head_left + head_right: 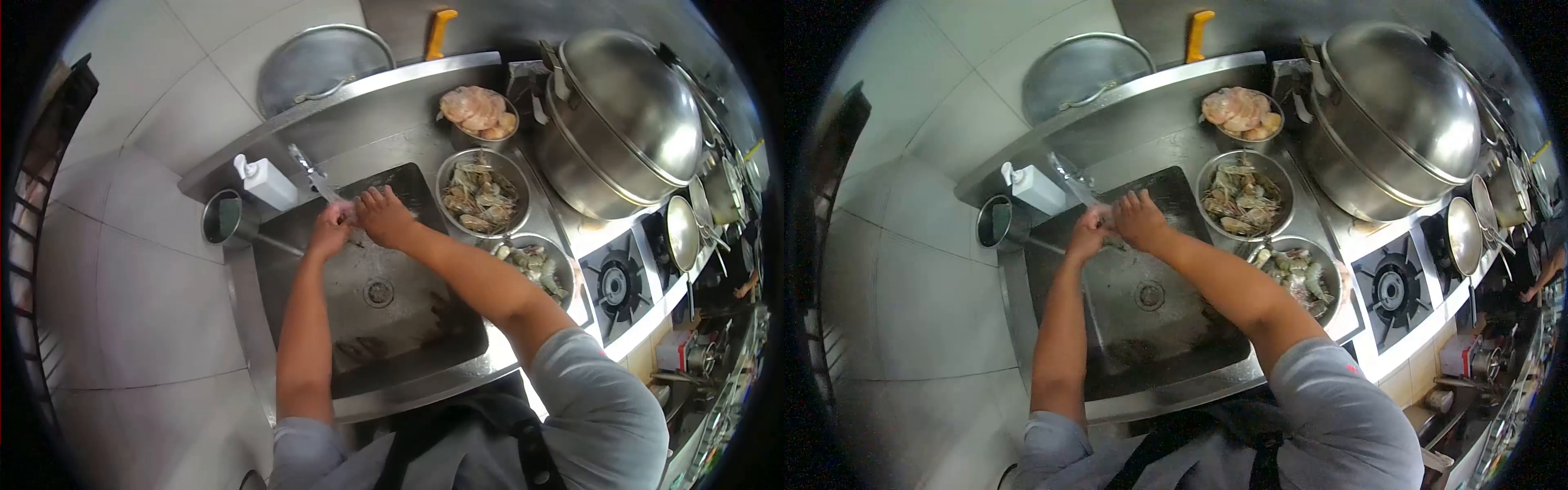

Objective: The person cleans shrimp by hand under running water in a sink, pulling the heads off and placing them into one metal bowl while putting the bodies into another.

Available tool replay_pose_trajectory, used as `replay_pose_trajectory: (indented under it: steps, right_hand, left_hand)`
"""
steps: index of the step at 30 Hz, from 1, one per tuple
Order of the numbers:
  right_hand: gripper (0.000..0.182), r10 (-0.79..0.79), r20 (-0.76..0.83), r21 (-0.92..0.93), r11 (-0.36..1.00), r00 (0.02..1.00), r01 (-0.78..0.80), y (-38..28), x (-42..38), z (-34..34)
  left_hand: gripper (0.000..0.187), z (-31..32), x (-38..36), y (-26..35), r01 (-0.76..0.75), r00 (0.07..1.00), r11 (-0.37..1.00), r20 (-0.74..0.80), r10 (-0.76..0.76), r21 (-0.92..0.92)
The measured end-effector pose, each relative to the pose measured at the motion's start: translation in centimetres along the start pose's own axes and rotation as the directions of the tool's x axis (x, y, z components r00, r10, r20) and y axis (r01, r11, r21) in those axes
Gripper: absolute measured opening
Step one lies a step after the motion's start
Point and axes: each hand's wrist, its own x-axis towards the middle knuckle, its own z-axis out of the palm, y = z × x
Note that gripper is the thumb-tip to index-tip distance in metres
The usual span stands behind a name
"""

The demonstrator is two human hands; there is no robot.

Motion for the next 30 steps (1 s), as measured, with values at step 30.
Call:
replay_pose_trajectory:
  steps: [30]
  right_hand:
    - [0.034,0.296,0.443,0.429,0.759,0.846,-0.490,0.4,-2.5,2.8]
  left_hand:
    - [0.017,5.0,-1.0,-2.1,0.169,0.949,0.964,-0.297,-0.104,0.205]
